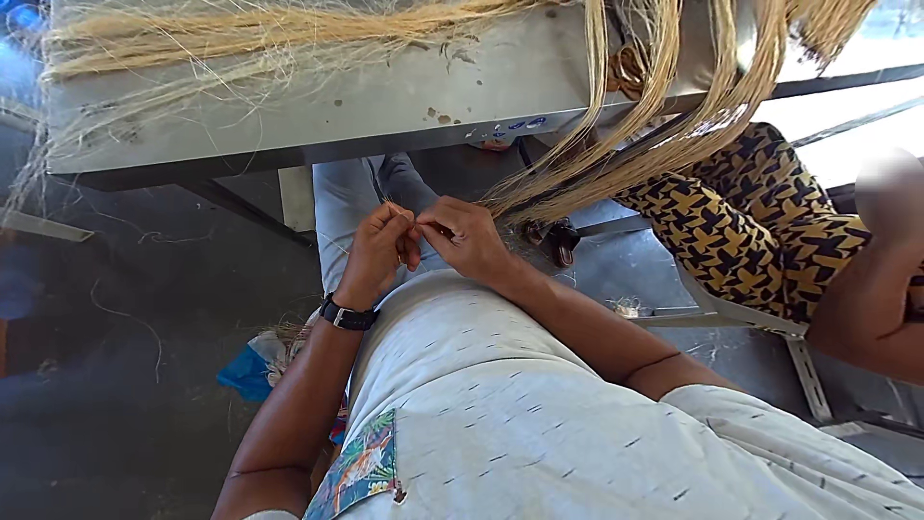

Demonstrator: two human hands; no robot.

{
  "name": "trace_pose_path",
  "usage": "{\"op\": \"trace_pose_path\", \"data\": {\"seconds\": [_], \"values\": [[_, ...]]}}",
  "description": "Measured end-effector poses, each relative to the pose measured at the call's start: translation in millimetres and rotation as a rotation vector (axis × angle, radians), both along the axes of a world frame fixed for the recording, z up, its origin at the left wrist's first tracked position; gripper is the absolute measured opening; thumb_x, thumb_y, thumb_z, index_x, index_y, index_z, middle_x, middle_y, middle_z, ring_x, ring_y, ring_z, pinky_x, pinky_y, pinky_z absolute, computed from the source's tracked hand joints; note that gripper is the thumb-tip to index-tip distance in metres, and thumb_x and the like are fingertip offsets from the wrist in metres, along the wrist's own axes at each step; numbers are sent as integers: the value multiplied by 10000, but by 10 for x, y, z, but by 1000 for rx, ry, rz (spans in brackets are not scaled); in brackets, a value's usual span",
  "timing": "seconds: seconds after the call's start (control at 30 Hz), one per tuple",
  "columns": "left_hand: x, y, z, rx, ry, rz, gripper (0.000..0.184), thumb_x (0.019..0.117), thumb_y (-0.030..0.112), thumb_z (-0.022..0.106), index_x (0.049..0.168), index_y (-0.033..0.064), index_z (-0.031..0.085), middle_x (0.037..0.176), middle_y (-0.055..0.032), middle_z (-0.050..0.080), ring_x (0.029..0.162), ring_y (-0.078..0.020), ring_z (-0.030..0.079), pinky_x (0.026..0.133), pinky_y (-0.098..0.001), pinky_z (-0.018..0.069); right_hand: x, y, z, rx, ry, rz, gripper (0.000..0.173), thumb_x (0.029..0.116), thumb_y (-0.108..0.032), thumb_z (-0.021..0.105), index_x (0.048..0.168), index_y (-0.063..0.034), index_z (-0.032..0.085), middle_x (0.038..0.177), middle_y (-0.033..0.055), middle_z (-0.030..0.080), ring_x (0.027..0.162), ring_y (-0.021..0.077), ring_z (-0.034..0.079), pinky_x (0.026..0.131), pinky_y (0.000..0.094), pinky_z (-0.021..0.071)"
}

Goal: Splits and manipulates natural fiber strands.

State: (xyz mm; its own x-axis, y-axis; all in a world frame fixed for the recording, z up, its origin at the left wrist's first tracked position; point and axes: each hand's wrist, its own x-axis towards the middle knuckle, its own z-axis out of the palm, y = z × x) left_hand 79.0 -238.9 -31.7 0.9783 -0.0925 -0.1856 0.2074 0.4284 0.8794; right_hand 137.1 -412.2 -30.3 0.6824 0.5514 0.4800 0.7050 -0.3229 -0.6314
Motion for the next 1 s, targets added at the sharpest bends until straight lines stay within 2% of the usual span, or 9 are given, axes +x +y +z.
{"op": "trace_pose_path", "data": {"seconds": [0.13, 0.3, 0.47, 0.53, 0.6, 0.77, 0.87, 1.0], "values": [[26, -9, 93, -30, 112, -2, 190, 1095, 227, 458, 960, 150, 569, 802, -17, 605, 478, -57, 496, 423, -187, 453, -8, 20, 27, -33, -84, -24, 102, 953, -37, 658, 985, 0, 748, 831, 88, 647, 754, 155, 640, 694, 270, 570], [39, -20, 120, -52, 211, 11, 204, 1093, 222, 449, 971, 137, 590, 795, -18, 613, 467, -56, 485, 406, -186, 440, -17, 12, 8, -33, -131, -32, 115, 955, -45, 664, 1004, 0, 758, 811, 88, 628, 743, 156, 625, 680, 262, 557], [37, -27, 84, -83, 175, 42, 160, 1075, 199, 486, 982, 133, 598, 847, -32, 642, 496, -61, 513, 432, -190, 457, 30, -44, -8, 27, -124, 21, 119, 951, -39, 653, 984, 0, 760, 793, 75, 612, 718, 127, 603, 644, 245, 536], [29, -5, 81, -82, 90, 35, 143, 1071, 203, 511, 991, 142, 614, 892, -33, 659, 563, -67, 568, 491, -204, 512, 54, -70, 29, 87, -43, 29, 108, 955, -41, 665, 988, 8, 756, 807, 68, 622, 701, 93, 602, 617, 224, 539], [10, 19, 97, -46, 2, 17, 149, 1067, 221, 536, 978, 154, 634, 865, -24, 644, 609, -79, 595, 536, -221, 538, 62, -78, 72, 177, 59, 32, 100, 943, -21, 673, 991, 22, 750, 825, 62, 635, 699, 70, 598, 614, 208, 534], [-44, 50, 105, 88, -199, 2, 153, 1067, 209, 534, 968, 131, 622, 770, -32, 601, 547, -92, 551, 492, -219, 505, 42, -64, 114, 399, 365, 64, 80, 945, 22, 671, 1016, 38, 706, 864, 48, 681, 683, 54, 595, 607, 204, 525], [-64, 49, 101, 172, -240, 25, 157, 1064, 184, 525, 964, 110, 621, 756, -42, 601, 541, -106, 550, 494, -234, 511, 57, -42, 120, 448, 499, 61, 66, 947, 15, 668, 1005, 25, 700, 789, 20, 663, 622, 39, 555, 548, 191, 468], [-82, 64, 69, 219, -253, 45, 157, 1059, 172, 527, 956, 101, 623, 737, -42, 598, 531, -107, 541, 488, -230, 498, 65, -33, 113, 465, 577, 65, 56, 941, 24, 667, 985, 22, 701, 767, 19, 657, 606, 43, 553, 534, 192, 466]]}}
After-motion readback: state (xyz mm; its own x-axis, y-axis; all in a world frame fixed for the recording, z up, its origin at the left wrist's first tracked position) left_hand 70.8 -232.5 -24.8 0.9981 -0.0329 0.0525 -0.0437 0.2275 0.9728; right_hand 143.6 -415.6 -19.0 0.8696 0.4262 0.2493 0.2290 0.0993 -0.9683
